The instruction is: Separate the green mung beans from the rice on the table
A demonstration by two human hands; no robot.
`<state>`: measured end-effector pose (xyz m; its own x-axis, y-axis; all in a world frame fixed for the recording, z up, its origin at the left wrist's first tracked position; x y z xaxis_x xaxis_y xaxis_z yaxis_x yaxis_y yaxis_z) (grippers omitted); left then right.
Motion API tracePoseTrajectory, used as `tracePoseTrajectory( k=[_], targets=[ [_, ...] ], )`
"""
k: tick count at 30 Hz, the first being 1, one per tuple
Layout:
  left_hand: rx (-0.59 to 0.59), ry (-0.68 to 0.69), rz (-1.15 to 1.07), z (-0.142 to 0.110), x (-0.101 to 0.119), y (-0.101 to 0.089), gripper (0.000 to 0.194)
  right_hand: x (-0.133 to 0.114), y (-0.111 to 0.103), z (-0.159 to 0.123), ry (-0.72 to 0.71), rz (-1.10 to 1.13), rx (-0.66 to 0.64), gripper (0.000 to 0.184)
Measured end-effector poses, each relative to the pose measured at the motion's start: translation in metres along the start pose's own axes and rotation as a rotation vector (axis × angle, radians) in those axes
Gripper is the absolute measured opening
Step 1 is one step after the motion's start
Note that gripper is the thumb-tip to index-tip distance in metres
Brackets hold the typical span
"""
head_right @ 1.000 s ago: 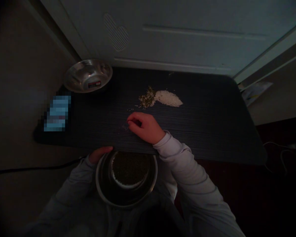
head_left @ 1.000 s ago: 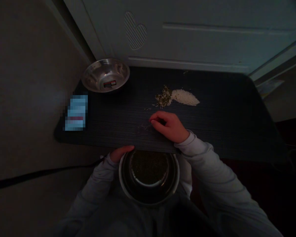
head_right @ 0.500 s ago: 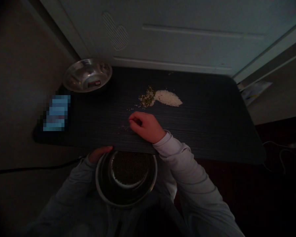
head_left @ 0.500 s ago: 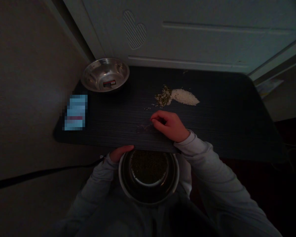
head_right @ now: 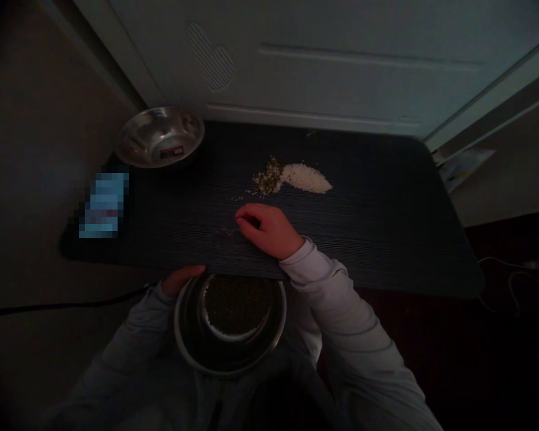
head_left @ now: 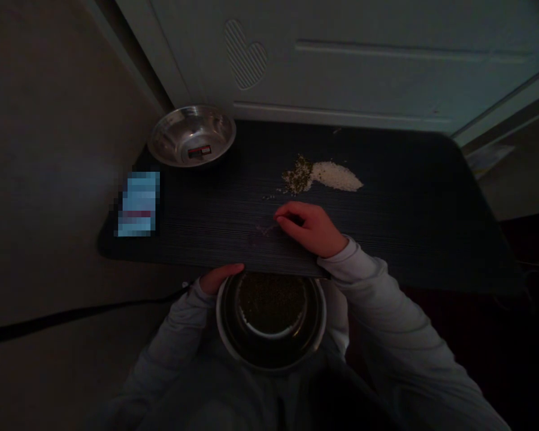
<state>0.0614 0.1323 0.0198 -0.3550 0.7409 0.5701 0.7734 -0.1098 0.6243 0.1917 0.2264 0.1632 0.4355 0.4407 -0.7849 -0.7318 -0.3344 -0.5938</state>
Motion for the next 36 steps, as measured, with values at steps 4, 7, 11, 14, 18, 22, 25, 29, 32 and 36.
tracePoseTrajectory(
  k=[4,7,11,14,18,22,25,29,32,36],
  targets=[
    [-0.038,-0.034,-0.02,0.002,-0.007,-0.001,0.021,0.006,-0.01,-0.003,0.048,0.051,0.058,0.012],
    [-0.034,-0.028,-0.046,0.005,-0.01,-0.004,0.021,0.013,-0.017,-0.011,0.122,0.139,0.123,0.011],
    [-0.03,-0.001,-0.055,0.004,-0.006,-0.001,0.016,0.017,-0.008,-0.028,0.22,0.227,0.103,0.014],
    [-0.055,-0.016,-0.059,0.002,-0.004,0.006,0.018,0.008,0.001,-0.037,0.219,0.146,0.077,0.013],
    [-0.062,-0.005,-0.085,0.002,-0.001,0.009,0.026,0.0,0.009,-0.042,0.204,0.002,0.066,0.012],
    [-0.077,0.005,-0.107,0.003,-0.002,0.012,0.031,0.01,-0.001,-0.048,0.27,-0.083,0.145,0.011],
    [-0.093,0.021,-0.095,0.002,-0.001,0.013,0.03,0.02,-0.01,-0.053,0.324,-0.091,0.195,0.011],
    [-0.121,-0.027,-0.067,0.003,-0.005,0.014,0.021,0.025,-0.016,-0.054,0.349,-0.081,0.224,0.011],
    [-0.128,-0.05,-0.048,0.003,-0.007,0.013,0.019,0.026,-0.018,-0.053,0.352,-0.082,0.244,0.012],
    [-0.137,-0.027,-0.053,0.005,-0.005,0.013,0.021,0.026,-0.014,-0.047,0.325,-0.03,0.242,0.011]
  ],
)
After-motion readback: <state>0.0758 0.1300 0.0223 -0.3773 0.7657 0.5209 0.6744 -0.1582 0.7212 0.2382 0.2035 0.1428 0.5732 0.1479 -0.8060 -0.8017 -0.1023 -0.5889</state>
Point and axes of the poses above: each hand's wrist, its own z-axis towards the middle knuckle, its own y-axis out of the palm, x = y × z, the point moved 10 cm from there along z, towards the middle knuckle, and after that the axes turned 6 degrees about -x, right-handed, at the moved point
